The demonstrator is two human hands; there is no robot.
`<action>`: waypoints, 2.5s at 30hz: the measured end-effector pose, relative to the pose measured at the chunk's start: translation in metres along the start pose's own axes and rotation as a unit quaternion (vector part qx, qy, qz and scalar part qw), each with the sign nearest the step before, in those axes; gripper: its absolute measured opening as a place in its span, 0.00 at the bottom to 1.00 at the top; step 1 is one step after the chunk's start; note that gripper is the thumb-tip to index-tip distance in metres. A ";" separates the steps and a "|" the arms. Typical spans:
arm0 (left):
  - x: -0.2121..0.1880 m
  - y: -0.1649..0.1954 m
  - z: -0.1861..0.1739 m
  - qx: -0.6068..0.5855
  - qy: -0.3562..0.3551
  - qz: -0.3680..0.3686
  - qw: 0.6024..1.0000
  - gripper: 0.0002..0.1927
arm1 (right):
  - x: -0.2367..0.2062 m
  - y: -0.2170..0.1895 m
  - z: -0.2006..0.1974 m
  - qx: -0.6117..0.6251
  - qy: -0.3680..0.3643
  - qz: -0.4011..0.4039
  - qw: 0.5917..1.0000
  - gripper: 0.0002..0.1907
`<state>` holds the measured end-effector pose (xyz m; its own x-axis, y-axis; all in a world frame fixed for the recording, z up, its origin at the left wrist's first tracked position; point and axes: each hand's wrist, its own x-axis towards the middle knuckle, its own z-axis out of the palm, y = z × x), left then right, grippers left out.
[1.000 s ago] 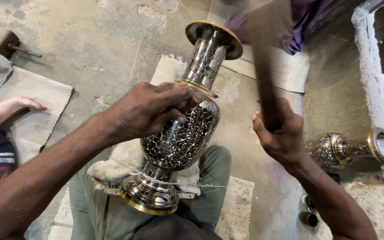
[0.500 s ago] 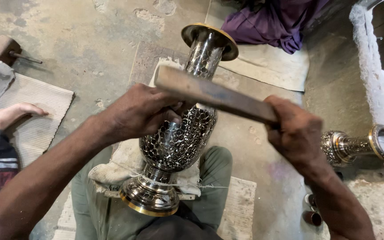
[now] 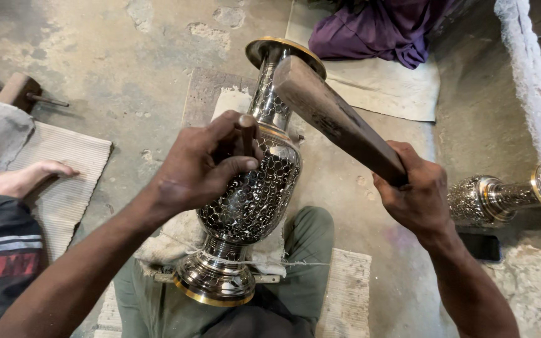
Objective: The person sits on the floor with a large brass vase braced against their legs and chisels decorative patterns into its surface, holding a chisel against the metal and striking it with a wooden mallet. They reposition the chisel repeatedly across the vase body, continuing the pattern work.
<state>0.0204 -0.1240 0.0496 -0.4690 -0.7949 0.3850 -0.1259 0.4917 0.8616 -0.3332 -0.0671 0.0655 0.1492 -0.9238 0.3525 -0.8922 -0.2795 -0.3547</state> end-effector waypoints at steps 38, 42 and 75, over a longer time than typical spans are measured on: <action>-0.002 0.001 0.006 0.097 0.018 -0.016 0.995 0.24 | 0.057 0.001 -0.002 0.172 -0.111 -0.039 0.978 0.08; -0.003 0.000 0.005 0.101 0.017 0.010 0.995 0.24 | 0.056 -0.005 -0.003 0.009 -0.108 -0.098 0.989 0.07; 0.000 -0.012 0.002 0.077 -0.029 0.031 0.996 0.26 | 0.051 -0.027 -0.003 0.084 -0.114 -0.013 0.990 0.08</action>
<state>0.0202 -0.1286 0.0387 -0.5294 -0.7412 0.4127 -0.2257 0.5920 0.7737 -0.3030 -0.1056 0.0957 0.2811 -0.9451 0.1665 -0.8057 -0.3266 -0.4942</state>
